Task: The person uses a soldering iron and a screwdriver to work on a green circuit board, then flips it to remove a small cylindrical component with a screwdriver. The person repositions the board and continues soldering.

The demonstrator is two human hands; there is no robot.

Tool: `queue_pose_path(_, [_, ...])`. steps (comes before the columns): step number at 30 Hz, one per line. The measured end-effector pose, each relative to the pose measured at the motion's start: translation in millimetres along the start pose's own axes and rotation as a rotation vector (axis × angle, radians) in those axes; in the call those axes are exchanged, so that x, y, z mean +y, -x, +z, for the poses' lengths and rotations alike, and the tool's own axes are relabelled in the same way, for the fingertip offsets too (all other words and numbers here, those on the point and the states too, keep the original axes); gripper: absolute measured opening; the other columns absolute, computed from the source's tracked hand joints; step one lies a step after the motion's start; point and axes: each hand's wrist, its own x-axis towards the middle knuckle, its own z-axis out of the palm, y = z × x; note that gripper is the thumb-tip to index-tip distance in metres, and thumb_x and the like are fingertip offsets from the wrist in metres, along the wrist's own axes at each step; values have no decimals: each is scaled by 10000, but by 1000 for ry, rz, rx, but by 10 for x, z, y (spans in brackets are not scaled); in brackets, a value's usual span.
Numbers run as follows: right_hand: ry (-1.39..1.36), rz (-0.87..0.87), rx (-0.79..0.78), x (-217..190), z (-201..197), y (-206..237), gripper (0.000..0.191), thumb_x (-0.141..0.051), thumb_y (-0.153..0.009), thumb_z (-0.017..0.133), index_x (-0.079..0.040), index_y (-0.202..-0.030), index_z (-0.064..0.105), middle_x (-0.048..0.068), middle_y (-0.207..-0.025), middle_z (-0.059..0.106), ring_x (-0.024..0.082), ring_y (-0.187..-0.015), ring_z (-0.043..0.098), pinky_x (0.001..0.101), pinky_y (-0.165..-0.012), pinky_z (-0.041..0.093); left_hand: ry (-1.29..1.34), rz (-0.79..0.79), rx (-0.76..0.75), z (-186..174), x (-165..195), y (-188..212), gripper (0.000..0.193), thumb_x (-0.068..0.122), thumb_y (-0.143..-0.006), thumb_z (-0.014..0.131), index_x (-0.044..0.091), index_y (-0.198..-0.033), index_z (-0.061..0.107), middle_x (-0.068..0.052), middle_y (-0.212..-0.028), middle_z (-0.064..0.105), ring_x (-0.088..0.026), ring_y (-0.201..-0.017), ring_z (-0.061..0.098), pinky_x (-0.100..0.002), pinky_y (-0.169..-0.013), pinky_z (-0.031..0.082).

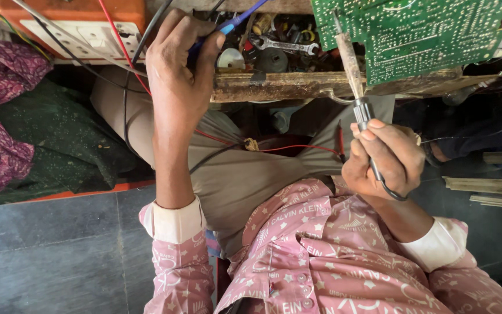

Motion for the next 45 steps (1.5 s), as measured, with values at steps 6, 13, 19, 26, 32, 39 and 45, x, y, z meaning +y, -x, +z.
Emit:
queue_pose_path(6, [21, -17, 39, -71, 93, -25, 206, 13, -1071, 674, 52, -1250, 579, 173, -1240, 497, 257, -959, 723, 360, -807, 609, 27, 7, 3, -4, -7, 12, 131, -54, -1058, 743, -50, -1030, 615, -146, -976, 615, -302, -862, 628, -357, -775, 495])
queue_pose_path(13, [83, -3, 13, -107, 92, -122, 213, -16, -1054, 713, 39, -1227, 601, 178, -1224, 494, 259, -958, 677, 343, -776, 600, 15, 15, 2, -8, 2, 2, 124, -50, -1056, 743, -49, -1047, 620, -149, -994, 611, -298, -853, 621, -353, -764, 488])
queue_pose_path(19, [121, 107, -23, -206, -8, -276, 177, -5, -1050, 726, 29, -1185, 617, 167, -1195, 497, 277, -974, 635, 326, -764, 644, 10, 2, 0, -15, 9, 6, 104, -54, -1050, 742, -46, -1037, 638, -139, -1003, 627, -285, -840, 629, -349, -752, 486])
queue_pose_path(26, [-149, 81, 251, 101, 42, -398, 191, -93, -1105, 536, 98, -1110, 545, 159, -1101, 454, 186, -779, 666, 336, -595, 605, 7, 6, 8, -17, -11, 12, 111, -53, -1043, 741, -46, -1045, 630, -142, -985, 626, -297, -852, 638, -356, -758, 495])
queue_pose_path(32, [-224, 204, 255, 226, -77, -406, 228, -147, -1156, 481, 68, -1233, 487, 153, -1205, 476, 133, -727, 646, 299, -591, 589, 8, 14, 28, -36, -15, 35, 127, -48, -1044, 750, -46, -1044, 622, -151, -965, 608, -314, -838, 616, -371, -747, 482])
queue_pose_path(39, [42, -18, -22, 80, -224, -364, 180, -30, -1102, 599, 8, -1263, 529, 197, -1200, 473, 262, -994, 656, 281, -760, 670, 41, -4, 41, -68, -43, 54, 125, -36, -1045, 760, -47, -1066, 637, -163, -1003, 619, -319, -820, 603, -392, -722, 456])
queue_pose_path(45, [103, -179, -273, 69, -348, -192, 249, 90, -928, 755, -37, -1134, 697, 146, -1202, 562, 361, -1049, 618, 411, -843, 575, 16, 52, 76, -78, -107, 124, 105, -34, -1045, 744, -34, -1055, 639, -151, -999, 647, -342, -897, 633, -405, -774, 488])
